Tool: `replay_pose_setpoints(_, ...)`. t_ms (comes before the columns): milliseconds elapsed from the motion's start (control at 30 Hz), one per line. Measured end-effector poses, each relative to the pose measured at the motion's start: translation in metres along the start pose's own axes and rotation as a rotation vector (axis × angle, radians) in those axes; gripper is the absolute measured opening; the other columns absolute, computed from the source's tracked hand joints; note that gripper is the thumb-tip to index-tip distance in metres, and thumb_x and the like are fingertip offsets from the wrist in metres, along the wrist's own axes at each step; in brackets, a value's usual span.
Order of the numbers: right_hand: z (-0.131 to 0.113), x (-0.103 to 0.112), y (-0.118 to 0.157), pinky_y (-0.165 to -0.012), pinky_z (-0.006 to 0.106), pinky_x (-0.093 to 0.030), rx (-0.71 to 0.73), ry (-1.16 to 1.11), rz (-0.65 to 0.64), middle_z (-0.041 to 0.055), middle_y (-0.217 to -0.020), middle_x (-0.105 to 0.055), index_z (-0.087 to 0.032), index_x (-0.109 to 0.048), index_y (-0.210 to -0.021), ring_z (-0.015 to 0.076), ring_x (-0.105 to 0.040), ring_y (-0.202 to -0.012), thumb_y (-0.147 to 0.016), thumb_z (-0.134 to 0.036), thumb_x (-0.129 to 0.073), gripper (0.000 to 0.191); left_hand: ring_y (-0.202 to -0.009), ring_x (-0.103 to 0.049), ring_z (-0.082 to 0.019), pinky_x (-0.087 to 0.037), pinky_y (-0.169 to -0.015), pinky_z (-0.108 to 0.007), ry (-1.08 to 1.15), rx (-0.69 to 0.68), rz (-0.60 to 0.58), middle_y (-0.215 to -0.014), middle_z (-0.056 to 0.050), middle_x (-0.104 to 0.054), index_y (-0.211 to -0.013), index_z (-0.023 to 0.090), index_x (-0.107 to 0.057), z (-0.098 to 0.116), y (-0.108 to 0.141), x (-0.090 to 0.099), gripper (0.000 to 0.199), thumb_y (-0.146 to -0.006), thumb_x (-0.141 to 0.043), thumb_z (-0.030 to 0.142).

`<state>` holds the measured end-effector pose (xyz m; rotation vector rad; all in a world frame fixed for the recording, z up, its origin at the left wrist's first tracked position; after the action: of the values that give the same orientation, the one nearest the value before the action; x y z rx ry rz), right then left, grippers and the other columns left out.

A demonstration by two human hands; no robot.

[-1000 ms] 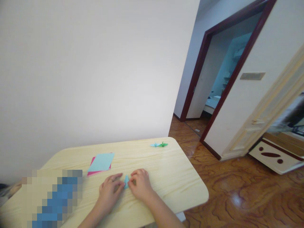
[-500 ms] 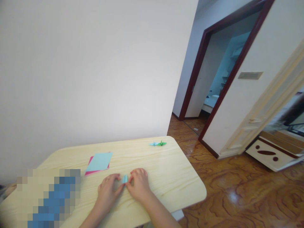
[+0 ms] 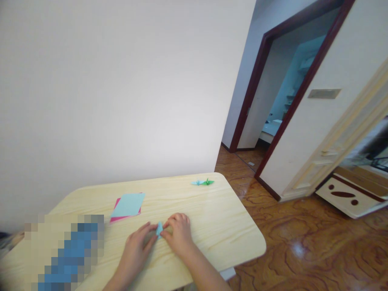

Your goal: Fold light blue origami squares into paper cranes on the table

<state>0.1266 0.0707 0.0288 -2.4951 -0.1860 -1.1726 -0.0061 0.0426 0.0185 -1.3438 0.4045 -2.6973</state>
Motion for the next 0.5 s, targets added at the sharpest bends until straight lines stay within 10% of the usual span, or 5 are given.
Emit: replay_pose_setpoints(500,0.002,0.001,-0.005,-0.085,0.035,-0.031,-0.045,0.043,-0.007,0.0008,-0.087,-0.060,-0.026,-0.066,-0.074,0.0206,-0.051,-0.091,-0.064,-0.033,-0.074,0.014,-0.121,-0.043,-0.029,-0.037,-0.094,-0.050,-0.320,-0.299,-0.164,-0.130,-0.003,-0.050,-0.122,0.027,-0.051,0.021,0.017,-0.013,0.039,-0.084,-0.045,0.023)
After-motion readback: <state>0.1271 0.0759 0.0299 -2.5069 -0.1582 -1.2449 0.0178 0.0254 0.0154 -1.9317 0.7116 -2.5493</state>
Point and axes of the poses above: each hand's wrist, its own y-axis away from the middle knuckle, its own x-axis out of the back of the hand, z = x × y, the point moved 9 cm from there along -y, towards the middle knuckle
